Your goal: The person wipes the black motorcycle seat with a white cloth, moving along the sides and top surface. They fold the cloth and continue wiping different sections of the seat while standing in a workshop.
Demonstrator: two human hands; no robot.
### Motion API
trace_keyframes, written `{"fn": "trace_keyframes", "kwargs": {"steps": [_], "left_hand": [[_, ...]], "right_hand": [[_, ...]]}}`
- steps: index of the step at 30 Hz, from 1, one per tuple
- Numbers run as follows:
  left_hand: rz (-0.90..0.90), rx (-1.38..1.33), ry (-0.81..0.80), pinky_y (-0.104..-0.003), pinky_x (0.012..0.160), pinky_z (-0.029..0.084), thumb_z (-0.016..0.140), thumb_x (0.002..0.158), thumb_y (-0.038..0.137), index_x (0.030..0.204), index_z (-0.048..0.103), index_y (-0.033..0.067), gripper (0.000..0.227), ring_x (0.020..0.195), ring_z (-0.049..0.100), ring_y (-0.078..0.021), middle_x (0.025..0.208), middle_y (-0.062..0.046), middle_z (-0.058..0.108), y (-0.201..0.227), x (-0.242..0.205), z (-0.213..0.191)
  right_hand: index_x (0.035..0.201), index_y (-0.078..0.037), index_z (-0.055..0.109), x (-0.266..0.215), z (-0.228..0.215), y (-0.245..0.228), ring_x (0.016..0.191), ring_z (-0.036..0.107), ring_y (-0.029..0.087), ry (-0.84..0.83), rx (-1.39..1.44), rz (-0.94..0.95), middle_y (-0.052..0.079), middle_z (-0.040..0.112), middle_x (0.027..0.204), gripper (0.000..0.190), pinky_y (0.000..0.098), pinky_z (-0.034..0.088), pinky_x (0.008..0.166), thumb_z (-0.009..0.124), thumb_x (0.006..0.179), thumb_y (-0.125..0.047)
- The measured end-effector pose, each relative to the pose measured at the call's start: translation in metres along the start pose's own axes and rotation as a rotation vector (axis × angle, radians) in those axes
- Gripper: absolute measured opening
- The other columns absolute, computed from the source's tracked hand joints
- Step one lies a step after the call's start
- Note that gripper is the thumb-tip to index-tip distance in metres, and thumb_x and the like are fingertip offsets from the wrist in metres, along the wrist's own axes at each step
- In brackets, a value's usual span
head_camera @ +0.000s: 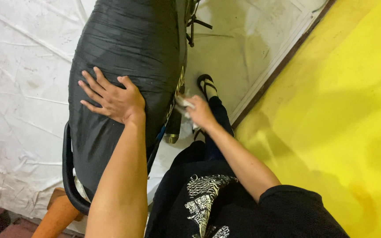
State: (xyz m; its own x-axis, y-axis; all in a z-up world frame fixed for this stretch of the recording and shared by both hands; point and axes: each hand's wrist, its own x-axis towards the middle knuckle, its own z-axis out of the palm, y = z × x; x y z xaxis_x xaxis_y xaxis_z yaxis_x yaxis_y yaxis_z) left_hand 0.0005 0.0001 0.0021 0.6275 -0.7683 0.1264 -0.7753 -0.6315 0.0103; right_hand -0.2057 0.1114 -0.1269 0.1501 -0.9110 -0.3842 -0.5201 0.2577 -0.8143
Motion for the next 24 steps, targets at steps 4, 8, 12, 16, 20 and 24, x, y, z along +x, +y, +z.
{"fn": "trace_keyframes", "kwargs": {"steps": [4, 8, 12, 16, 20, 24], "left_hand": [[-0.002, -0.011, -0.01, -0.063, 0.119, 0.02, 0.057, 0.09, 0.035, 0.149, 0.052, 0.0189, 0.061, 0.15, 0.03, -0.0272, 0.16, -0.005, 0.037, -0.001, -0.001, 0.0], [0.001, 0.004, 0.014, -0.063, 0.118, 0.02, 0.057, 0.089, 0.035, 0.149, 0.053, 0.0195, 0.061, 0.15, 0.031, -0.0276, 0.159, -0.005, 0.039, 0.001, -0.001, 0.003], [0.001, -0.001, 0.019, -0.063, 0.119, 0.02, 0.059, 0.088, 0.037, 0.148, 0.053, 0.0203, 0.063, 0.15, 0.031, -0.0273, 0.159, -0.005, 0.039, 0.0, 0.001, 0.006], [0.002, 0.002, 0.012, -0.064, 0.118, 0.021, 0.058, 0.089, 0.035, 0.148, 0.054, 0.0194, 0.061, 0.15, 0.031, -0.0282, 0.16, -0.005, 0.039, 0.0, -0.002, 0.0], [-0.01, 0.0, -0.019, -0.064, 0.119, 0.02, 0.058, 0.091, 0.031, 0.15, 0.052, 0.0184, 0.061, 0.151, 0.03, -0.0288, 0.16, -0.006, 0.037, 0.003, 0.0, -0.005], [-0.005, -0.011, -0.023, -0.064, 0.119, 0.02, 0.059, 0.091, 0.032, 0.15, 0.051, 0.0185, 0.061, 0.151, 0.03, -0.0289, 0.16, -0.006, 0.037, 0.002, 0.0, -0.007]], "right_hand": [[0.135, 0.002, 0.065, 0.049, -0.032, 0.0, 0.122, 0.062, 0.047, 0.178, 0.056, 0.068, 0.029, 0.067, 0.122, 0.046, 0.0533, 0.048, 0.105, 0.067, 0.09, -0.001], [0.119, 0.002, 0.07, 0.073, 0.008, 0.022, 0.106, 0.068, 0.046, 0.276, -0.046, 0.13, 0.026, 0.067, 0.108, 0.033, 0.0508, 0.054, 0.093, 0.065, 0.088, -0.005], [0.1, 0.006, 0.068, 0.034, 0.064, 0.027, 0.098, 0.066, 0.051, 0.221, -0.167, 0.13, 0.027, 0.062, 0.103, 0.018, 0.0535, 0.055, 0.087, 0.063, 0.084, -0.002], [0.096, -0.001, 0.066, -0.005, 0.024, 0.005, 0.097, 0.064, 0.051, 0.077, -0.104, 0.047, 0.022, 0.057, 0.099, 0.014, 0.0524, 0.055, 0.085, 0.062, 0.086, -0.01], [0.12, -0.002, 0.071, 0.036, -0.024, -0.015, 0.112, 0.066, 0.044, 0.134, 0.029, 0.081, 0.022, 0.067, 0.114, 0.034, 0.0479, 0.054, 0.096, 0.063, 0.088, -0.005], [0.133, 0.003, 0.065, 0.056, -0.042, -0.075, 0.118, 0.065, 0.043, 0.251, 0.108, 0.114, 0.026, 0.066, 0.122, 0.04, 0.0498, 0.051, 0.105, 0.058, 0.093, 0.003]]}}
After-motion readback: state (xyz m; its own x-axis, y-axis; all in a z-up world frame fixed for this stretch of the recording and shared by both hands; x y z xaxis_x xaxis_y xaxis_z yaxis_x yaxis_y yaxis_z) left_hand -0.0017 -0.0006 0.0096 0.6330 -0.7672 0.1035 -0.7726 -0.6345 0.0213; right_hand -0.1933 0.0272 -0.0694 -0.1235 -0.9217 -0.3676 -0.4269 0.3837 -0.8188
